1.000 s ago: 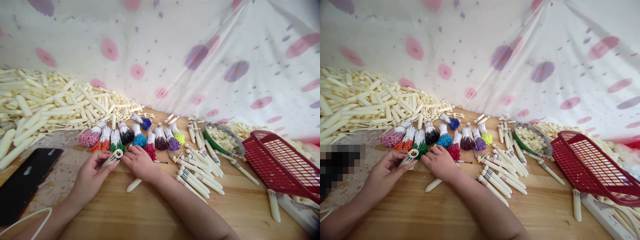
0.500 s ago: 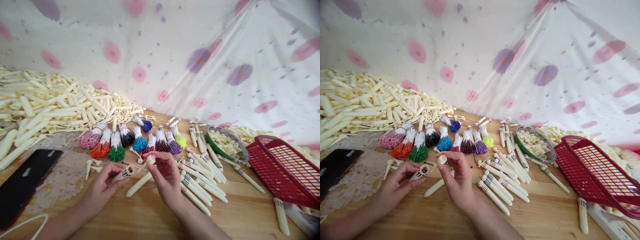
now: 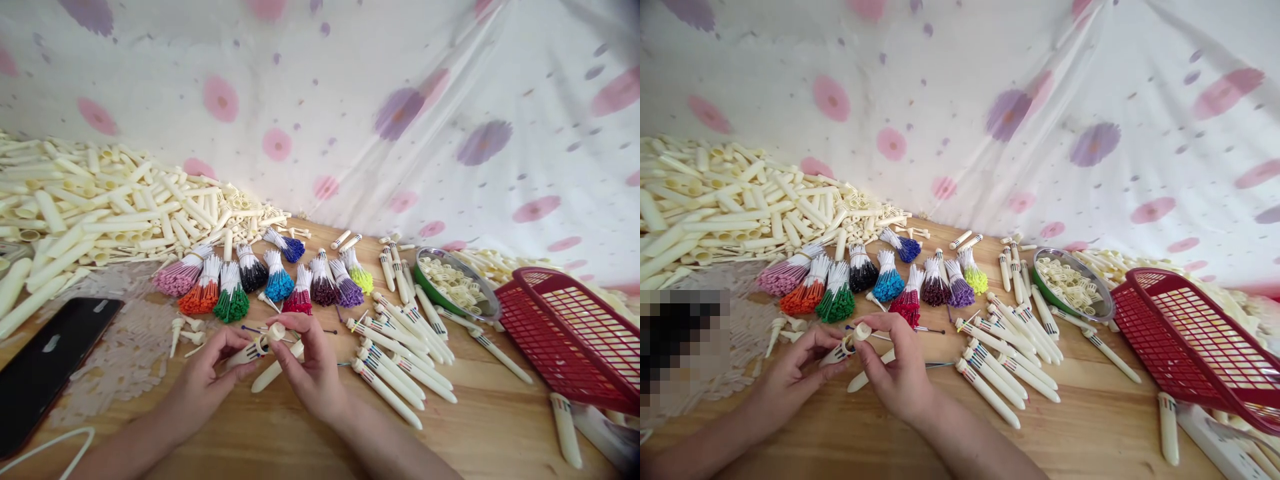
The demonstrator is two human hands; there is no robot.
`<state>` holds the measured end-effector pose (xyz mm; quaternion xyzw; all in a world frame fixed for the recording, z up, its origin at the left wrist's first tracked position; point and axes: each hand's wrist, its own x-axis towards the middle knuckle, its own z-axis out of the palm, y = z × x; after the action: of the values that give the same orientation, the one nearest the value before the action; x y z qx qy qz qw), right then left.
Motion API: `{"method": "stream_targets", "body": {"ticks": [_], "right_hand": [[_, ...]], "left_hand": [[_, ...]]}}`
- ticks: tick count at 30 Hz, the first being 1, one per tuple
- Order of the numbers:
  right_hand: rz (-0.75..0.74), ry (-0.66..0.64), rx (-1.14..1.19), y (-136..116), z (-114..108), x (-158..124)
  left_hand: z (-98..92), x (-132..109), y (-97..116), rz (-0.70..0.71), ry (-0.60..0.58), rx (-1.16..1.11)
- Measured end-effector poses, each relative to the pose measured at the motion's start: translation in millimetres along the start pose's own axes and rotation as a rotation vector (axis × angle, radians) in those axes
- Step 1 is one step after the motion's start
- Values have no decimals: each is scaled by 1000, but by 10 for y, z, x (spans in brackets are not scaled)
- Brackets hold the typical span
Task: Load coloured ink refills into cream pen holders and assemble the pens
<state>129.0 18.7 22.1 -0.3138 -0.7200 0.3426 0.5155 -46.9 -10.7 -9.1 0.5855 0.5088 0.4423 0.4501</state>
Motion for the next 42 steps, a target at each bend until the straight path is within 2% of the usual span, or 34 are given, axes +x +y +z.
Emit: {"method": "stream_targets", "body": {"ticks": [5,9,12,14,16,19,23,30,34,37,40,42], "right_hand": [[-64,-10,-94,-17,-17,24],[-59,-21,-228,6,-50,71],[-160,-172,-465,32,-114,126],[-243,-288,-621,45,-160,158],[-253,-367,-682,58,-187,171],[-122,-416,-620,88,-177,152],[89,-405,-517,140,-116,104],[254,-359,-454,196,-2,37],[395,-307,-322,237,50,-1],[424,-224,-239,238,25,35],[373,-157,-271,210,-54,106],[311,-143,-331,199,-105,144]], "left_hand": [[-8,10,24,18,18,31],[-22,10,33,50,35,89],[-44,-4,11,66,22,159],[-60,-21,-6,51,-31,192],[-69,-42,-21,34,-85,214],[-64,-66,-39,47,-100,261],[-37,-64,-41,124,14,402],[6,-19,38,460,152,671],[13,7,88,586,159,798],[-47,52,146,507,127,781],[-157,105,198,275,111,702],[-216,131,213,109,55,630]]}}
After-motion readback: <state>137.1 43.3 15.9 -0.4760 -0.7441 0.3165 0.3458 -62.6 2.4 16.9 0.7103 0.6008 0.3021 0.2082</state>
